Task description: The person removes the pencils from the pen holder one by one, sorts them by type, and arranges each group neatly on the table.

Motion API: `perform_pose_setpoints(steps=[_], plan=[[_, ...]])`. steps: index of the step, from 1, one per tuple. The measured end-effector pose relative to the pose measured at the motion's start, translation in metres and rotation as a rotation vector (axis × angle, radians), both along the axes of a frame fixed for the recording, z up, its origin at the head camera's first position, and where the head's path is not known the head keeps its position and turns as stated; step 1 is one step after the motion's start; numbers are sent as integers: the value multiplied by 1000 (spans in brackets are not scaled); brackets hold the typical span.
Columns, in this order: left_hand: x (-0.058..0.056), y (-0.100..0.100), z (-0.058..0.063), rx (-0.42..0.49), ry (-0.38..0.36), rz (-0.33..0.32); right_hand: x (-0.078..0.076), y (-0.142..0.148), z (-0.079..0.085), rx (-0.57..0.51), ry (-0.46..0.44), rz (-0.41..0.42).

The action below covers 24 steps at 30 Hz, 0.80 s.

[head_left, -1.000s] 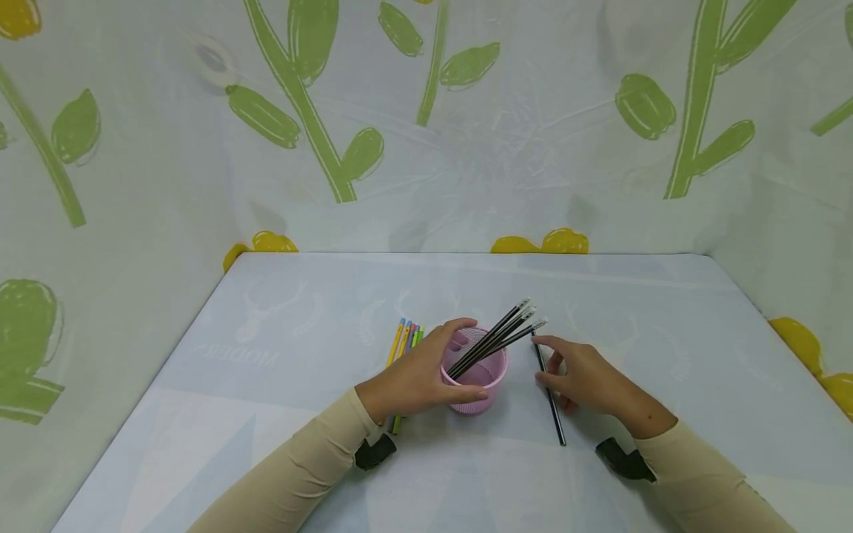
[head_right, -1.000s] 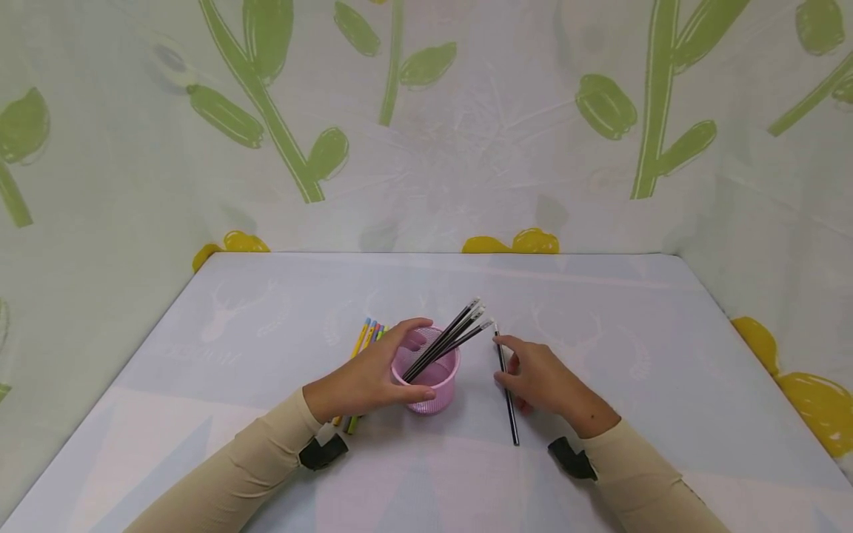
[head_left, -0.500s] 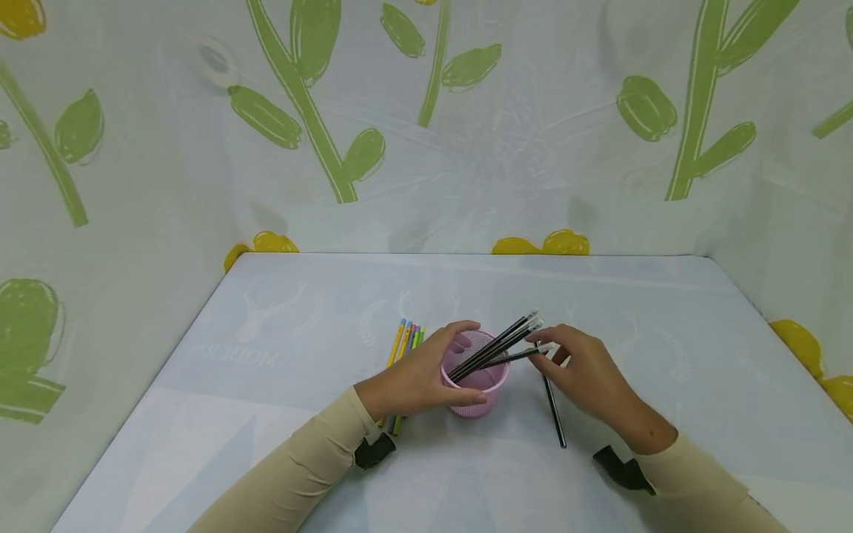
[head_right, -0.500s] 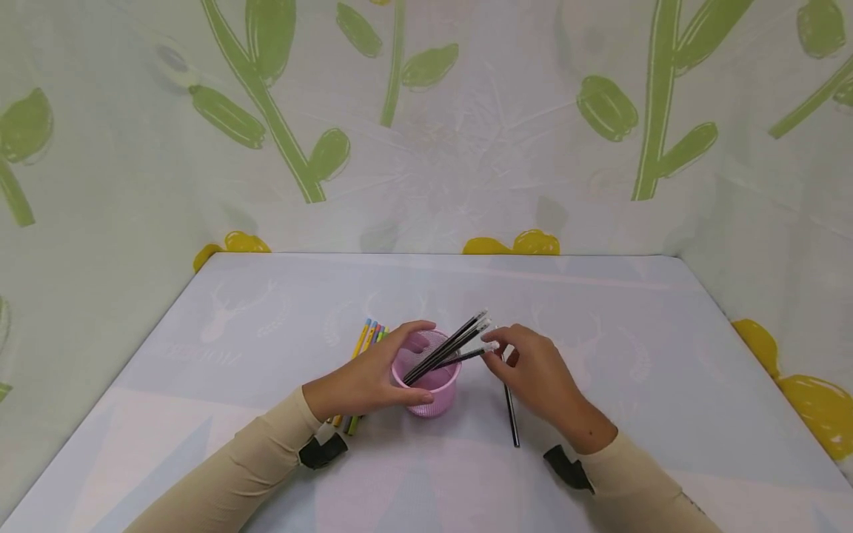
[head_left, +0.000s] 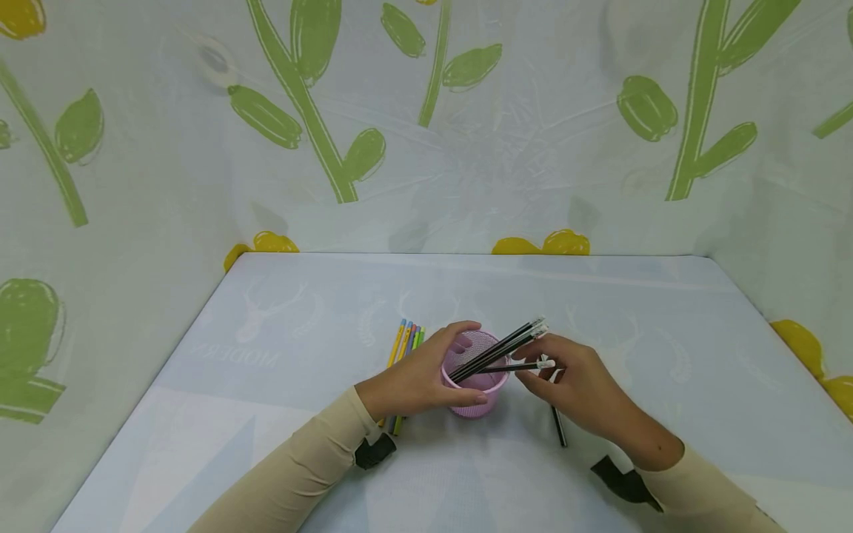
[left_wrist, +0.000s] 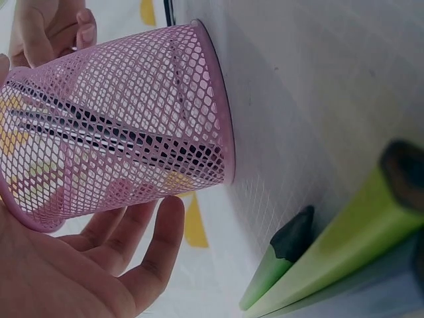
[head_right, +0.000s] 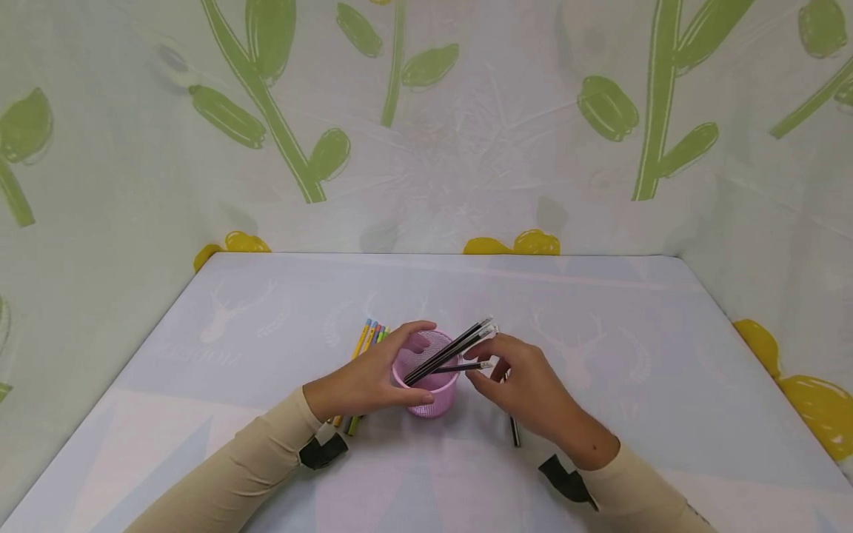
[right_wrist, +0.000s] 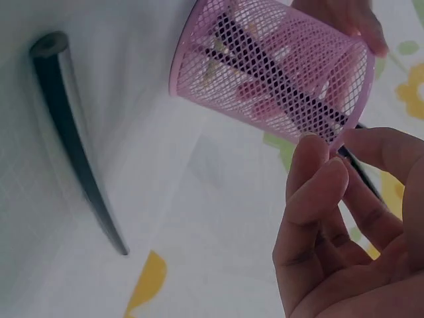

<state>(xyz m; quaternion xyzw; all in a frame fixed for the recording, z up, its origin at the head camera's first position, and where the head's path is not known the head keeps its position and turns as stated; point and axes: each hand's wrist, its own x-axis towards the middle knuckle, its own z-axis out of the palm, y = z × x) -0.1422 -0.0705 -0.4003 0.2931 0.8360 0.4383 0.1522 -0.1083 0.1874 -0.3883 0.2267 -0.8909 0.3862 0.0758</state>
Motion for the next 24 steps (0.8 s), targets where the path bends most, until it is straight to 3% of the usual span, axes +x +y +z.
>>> perform_pose_setpoints(steps=[10, 24], plan=[[-1, 2, -1, 8, -3, -5, 6, -4, 4, -46, -5, 43], [-1, 0, -1, 8, 2, -1, 6, -5, -1, -72, 72, 74]])
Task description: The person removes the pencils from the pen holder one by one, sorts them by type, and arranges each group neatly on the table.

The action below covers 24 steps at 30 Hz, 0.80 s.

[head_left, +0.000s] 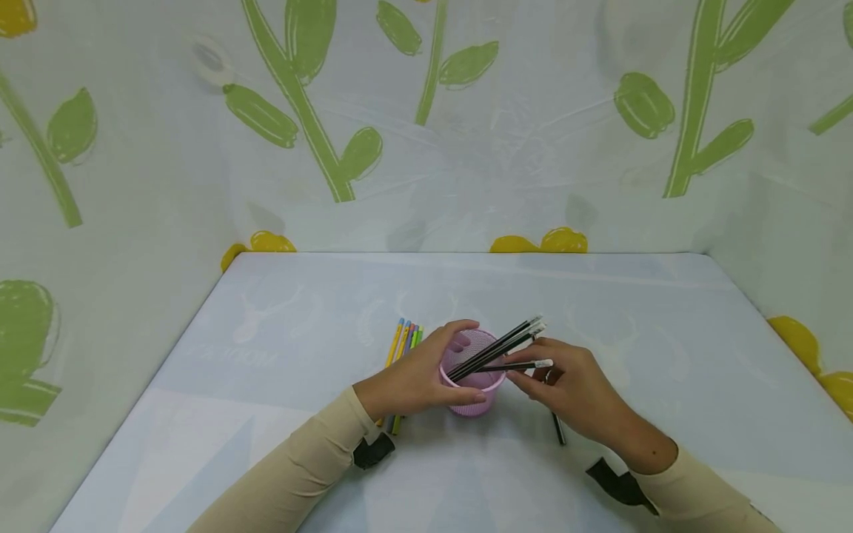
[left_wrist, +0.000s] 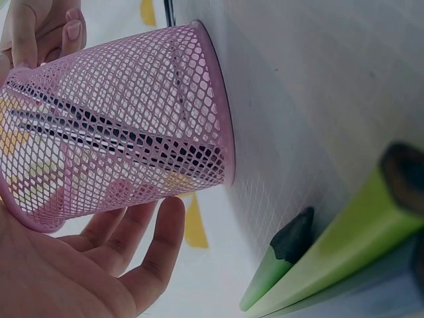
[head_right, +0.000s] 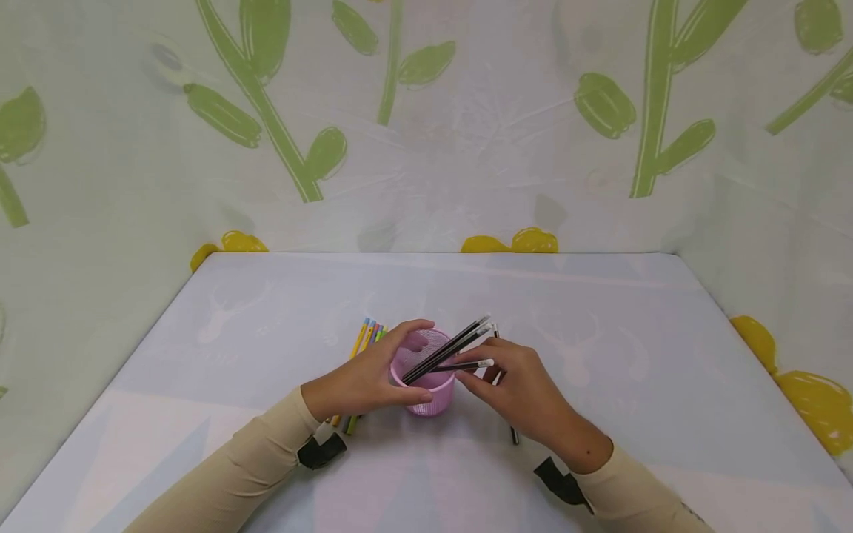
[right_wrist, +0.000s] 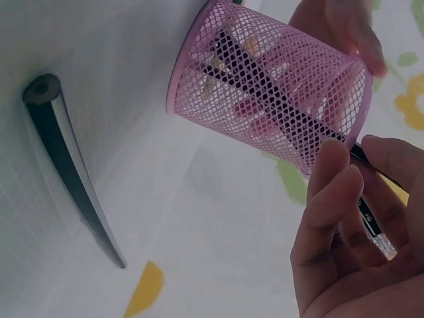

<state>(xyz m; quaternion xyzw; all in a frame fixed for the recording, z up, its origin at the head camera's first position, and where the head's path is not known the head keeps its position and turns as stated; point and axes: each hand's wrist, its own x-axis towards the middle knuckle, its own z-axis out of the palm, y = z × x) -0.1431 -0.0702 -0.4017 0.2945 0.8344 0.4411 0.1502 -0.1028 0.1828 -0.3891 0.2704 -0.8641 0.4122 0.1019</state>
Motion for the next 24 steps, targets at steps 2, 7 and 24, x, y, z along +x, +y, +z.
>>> perform_pose_setpoints(steps=[2, 7, 24], plan=[[0, 0, 0, -1, -1, -1, 0, 0, 0, 5, 8, -5], [0, 0, 0, -2, -1, -4, 1, 0, 2, 13, 33, -22], [0, 0, 0, -1, 1, 7, 8, 0, 13, 8, 15, -67]])
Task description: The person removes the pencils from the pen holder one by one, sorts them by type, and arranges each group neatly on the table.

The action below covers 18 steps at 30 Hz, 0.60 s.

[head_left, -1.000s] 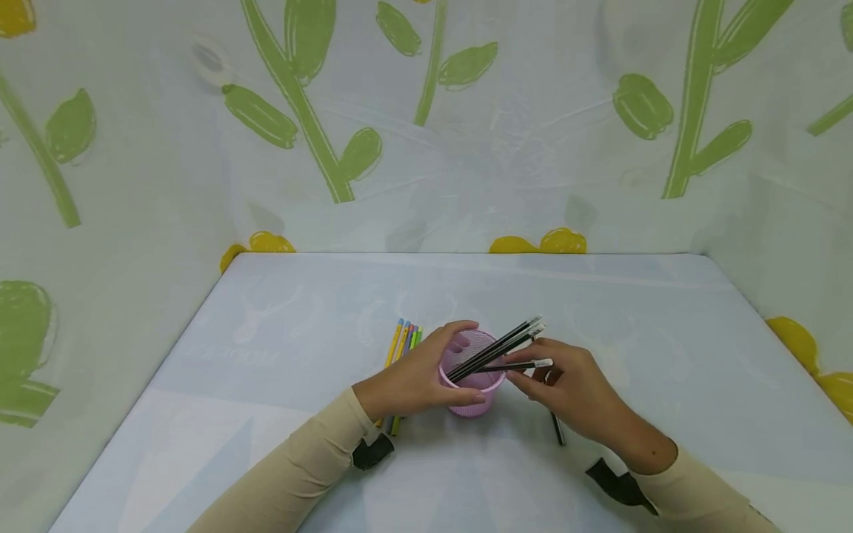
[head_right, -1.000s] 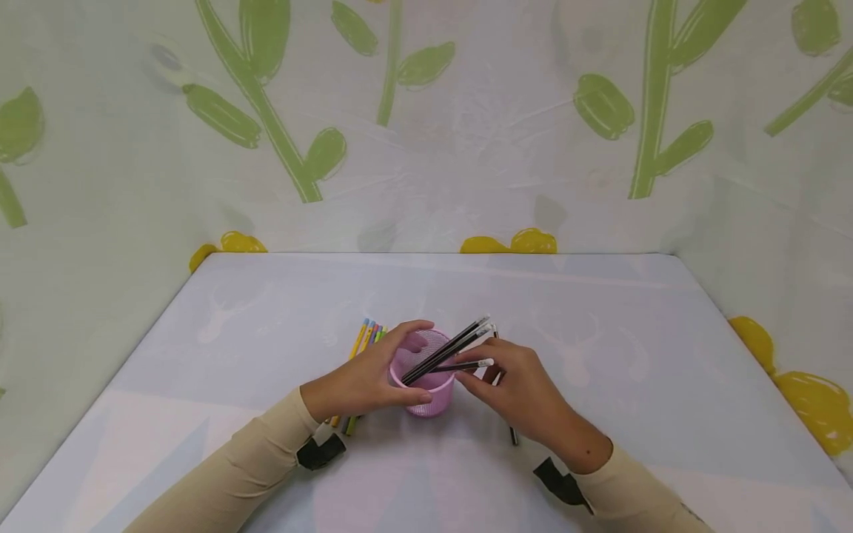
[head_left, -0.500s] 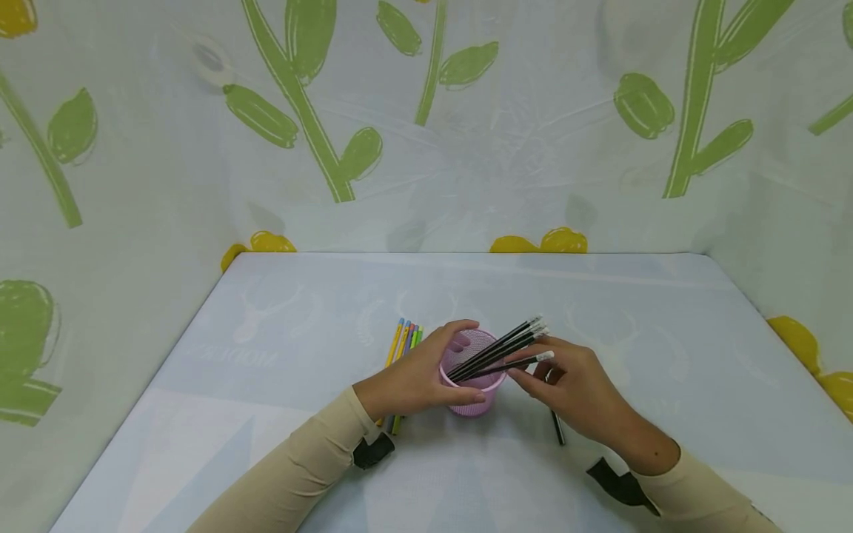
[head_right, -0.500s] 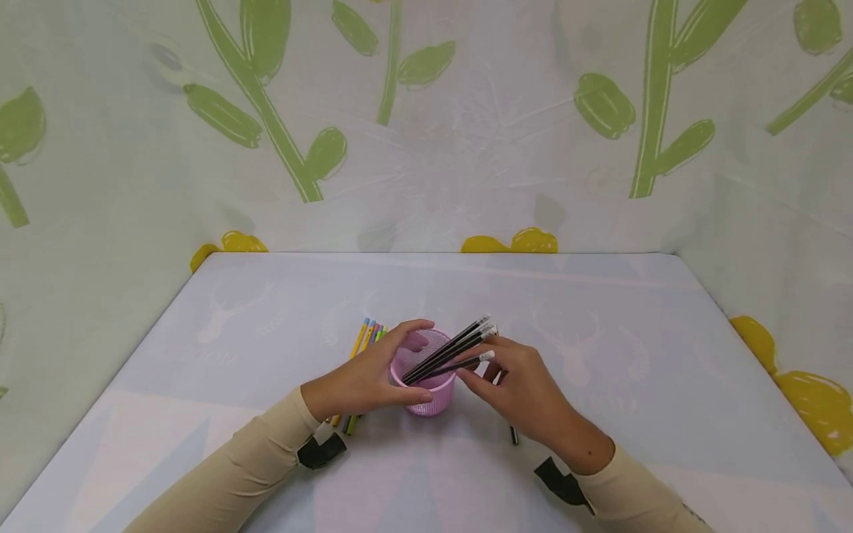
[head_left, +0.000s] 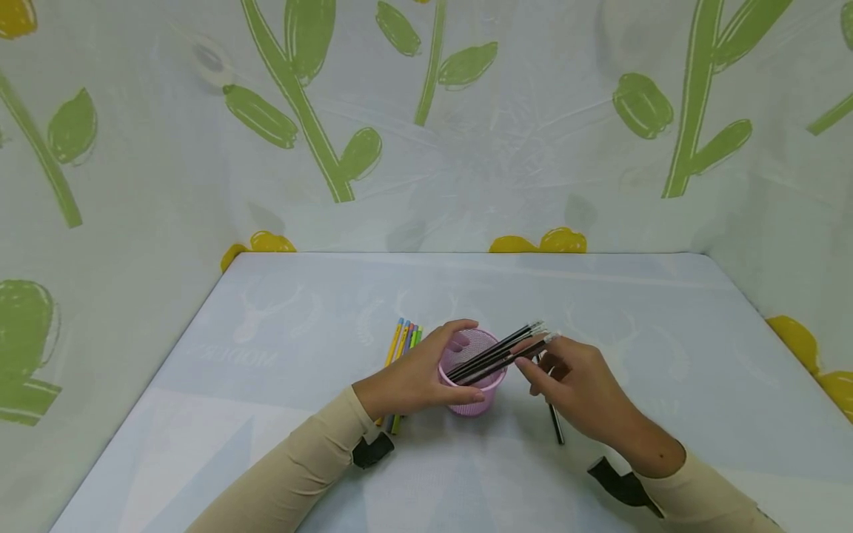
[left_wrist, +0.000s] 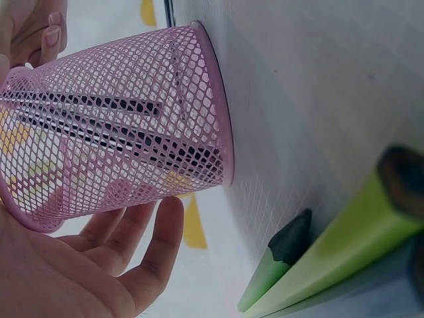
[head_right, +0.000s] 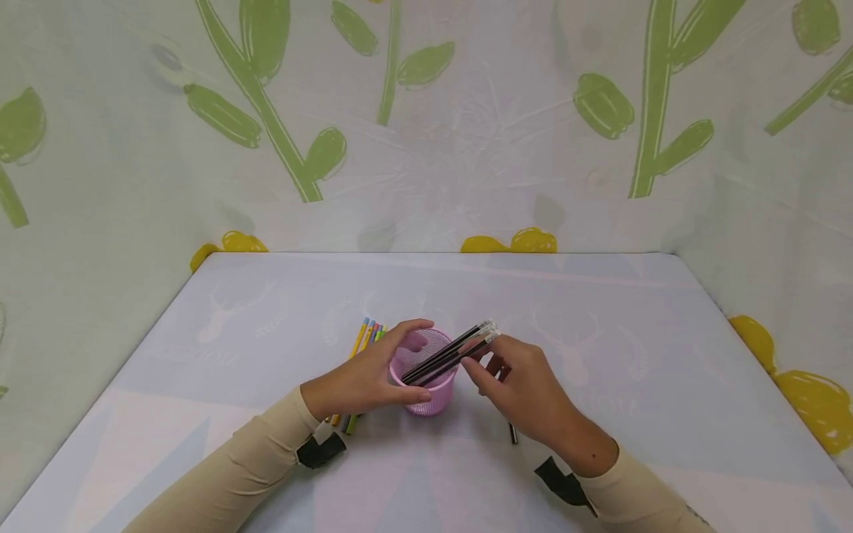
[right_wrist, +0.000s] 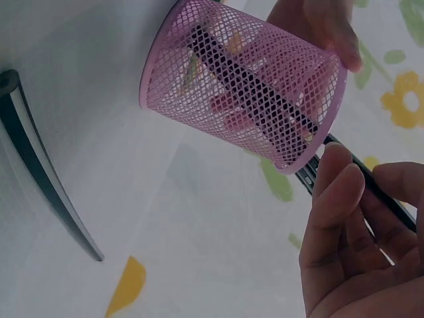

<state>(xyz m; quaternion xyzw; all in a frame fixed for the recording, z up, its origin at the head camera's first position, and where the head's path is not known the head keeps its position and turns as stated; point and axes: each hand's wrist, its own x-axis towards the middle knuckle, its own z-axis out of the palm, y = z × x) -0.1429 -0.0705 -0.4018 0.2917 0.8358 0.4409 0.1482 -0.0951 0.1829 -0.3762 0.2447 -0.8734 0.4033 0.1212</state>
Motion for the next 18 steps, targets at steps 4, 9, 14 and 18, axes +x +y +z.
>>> perform_pose_setpoints(steps=[4, 9, 14, 18], plan=[[0, 0, 0, 6, -8, 2, 2, 0, 4, -22, -27, -9], [0, 0, 0, 10, -13, 0, 5, 1, 9, -75, -32, 1], [0, 0, 1, 9, -13, -1, 8, 1, 12, -105, 23, 4], [1, 0, 1, 5, -5, -1, 10, 1, 14, -152, 78, -10]])
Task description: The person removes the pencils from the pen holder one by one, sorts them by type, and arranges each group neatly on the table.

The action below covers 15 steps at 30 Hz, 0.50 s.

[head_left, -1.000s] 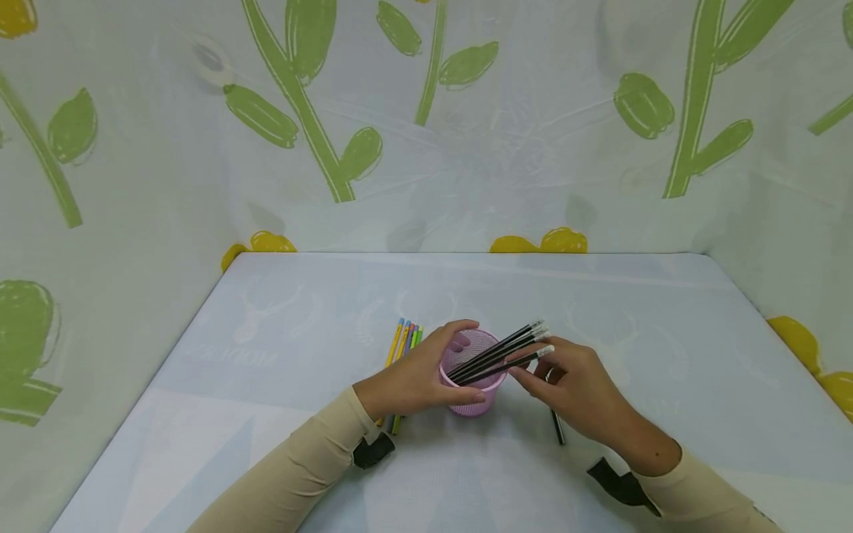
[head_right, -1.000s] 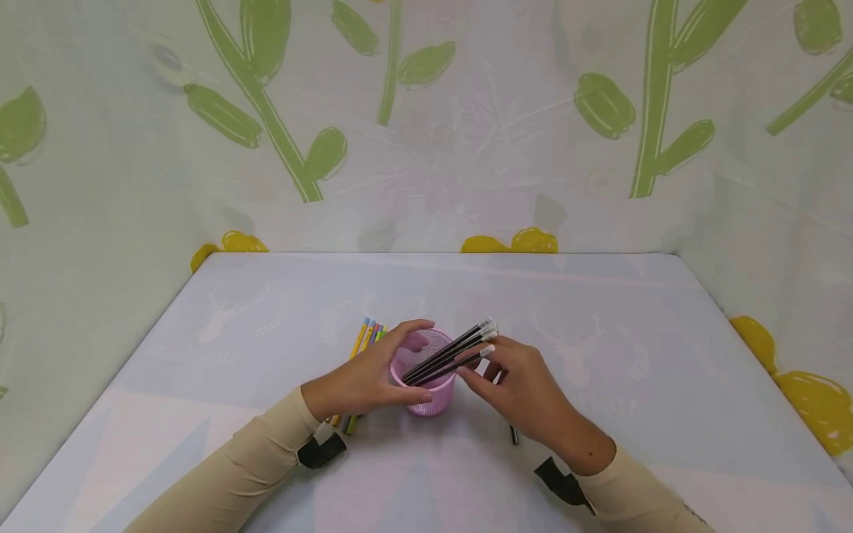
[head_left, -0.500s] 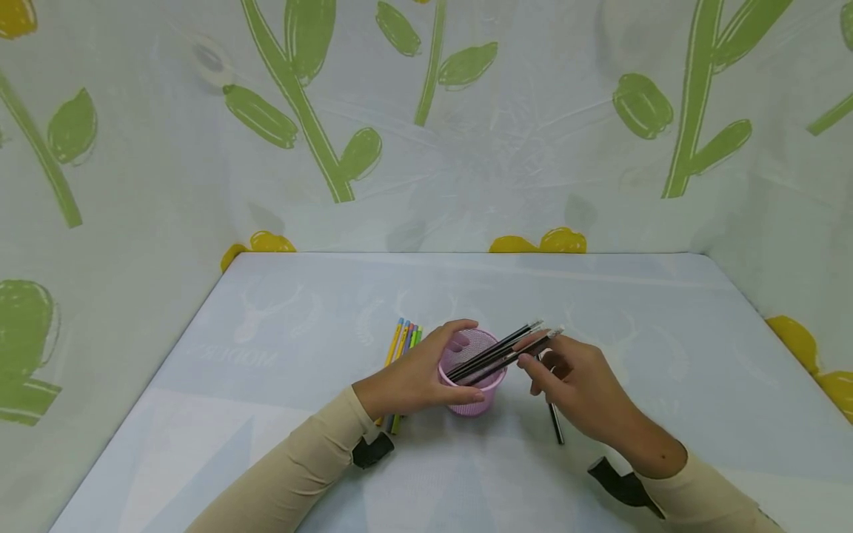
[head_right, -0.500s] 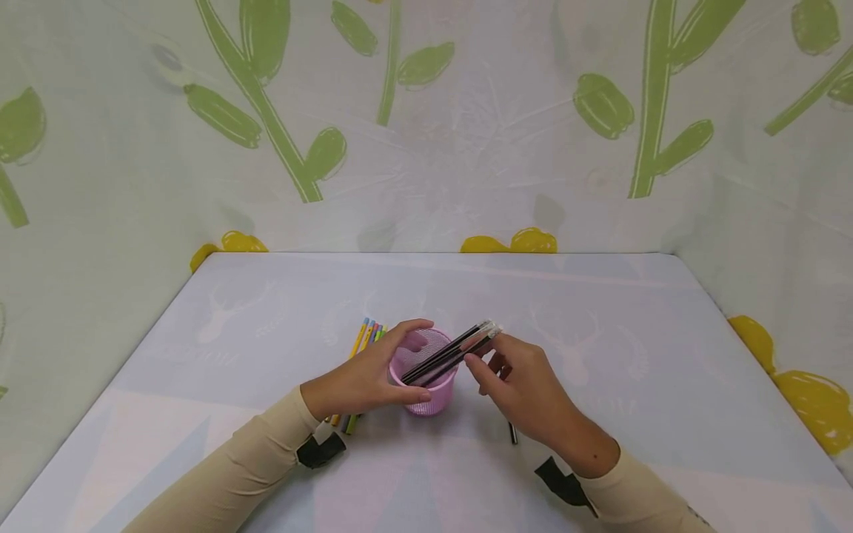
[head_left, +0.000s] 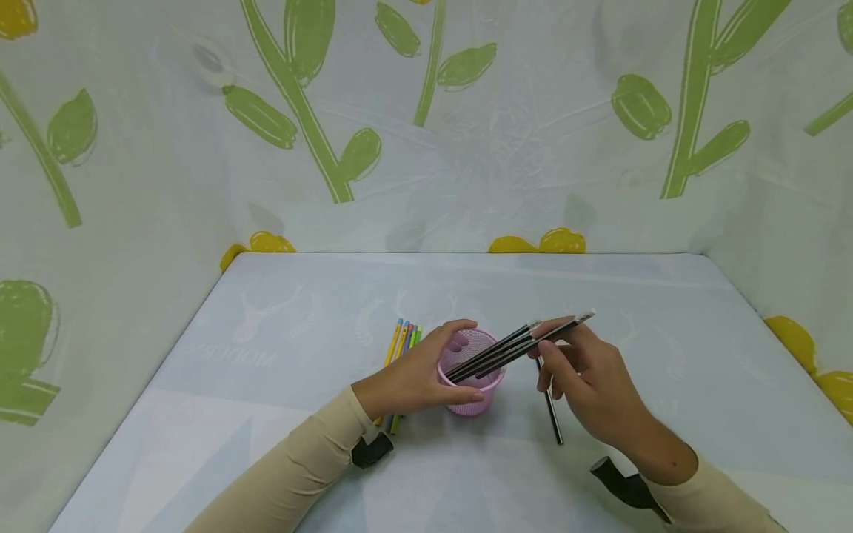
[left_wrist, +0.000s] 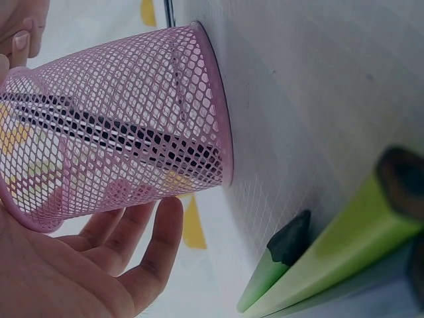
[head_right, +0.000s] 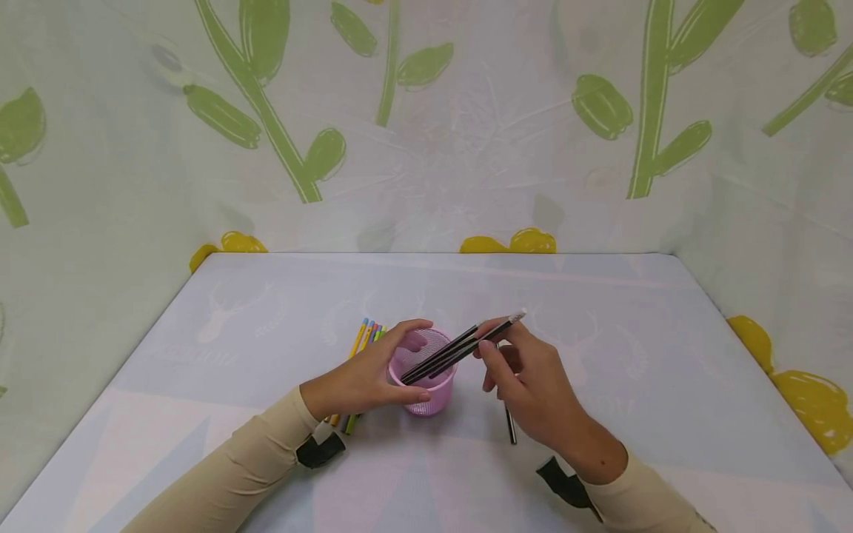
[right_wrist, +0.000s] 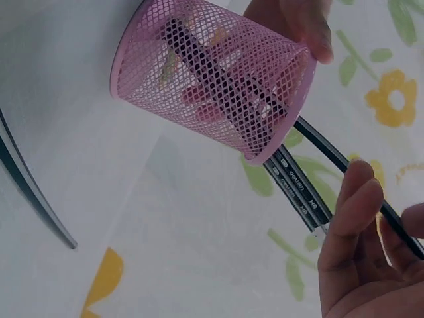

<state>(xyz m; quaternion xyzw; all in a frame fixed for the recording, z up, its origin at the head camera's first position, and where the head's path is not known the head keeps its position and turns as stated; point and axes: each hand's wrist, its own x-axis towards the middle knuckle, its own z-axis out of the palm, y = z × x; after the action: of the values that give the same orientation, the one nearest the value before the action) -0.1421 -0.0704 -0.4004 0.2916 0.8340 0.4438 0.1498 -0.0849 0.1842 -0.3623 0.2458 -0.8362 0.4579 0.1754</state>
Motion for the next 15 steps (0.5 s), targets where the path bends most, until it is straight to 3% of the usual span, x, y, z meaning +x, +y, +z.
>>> perform_pose_setpoints(steps=[5, 15], plan=[[1, 0, 0, 1, 8, 1, 0, 0, 2, -130, 68, 23], [0, 0, -1, 1, -4, 5, -5, 5, 5, -430, 213, 219]])
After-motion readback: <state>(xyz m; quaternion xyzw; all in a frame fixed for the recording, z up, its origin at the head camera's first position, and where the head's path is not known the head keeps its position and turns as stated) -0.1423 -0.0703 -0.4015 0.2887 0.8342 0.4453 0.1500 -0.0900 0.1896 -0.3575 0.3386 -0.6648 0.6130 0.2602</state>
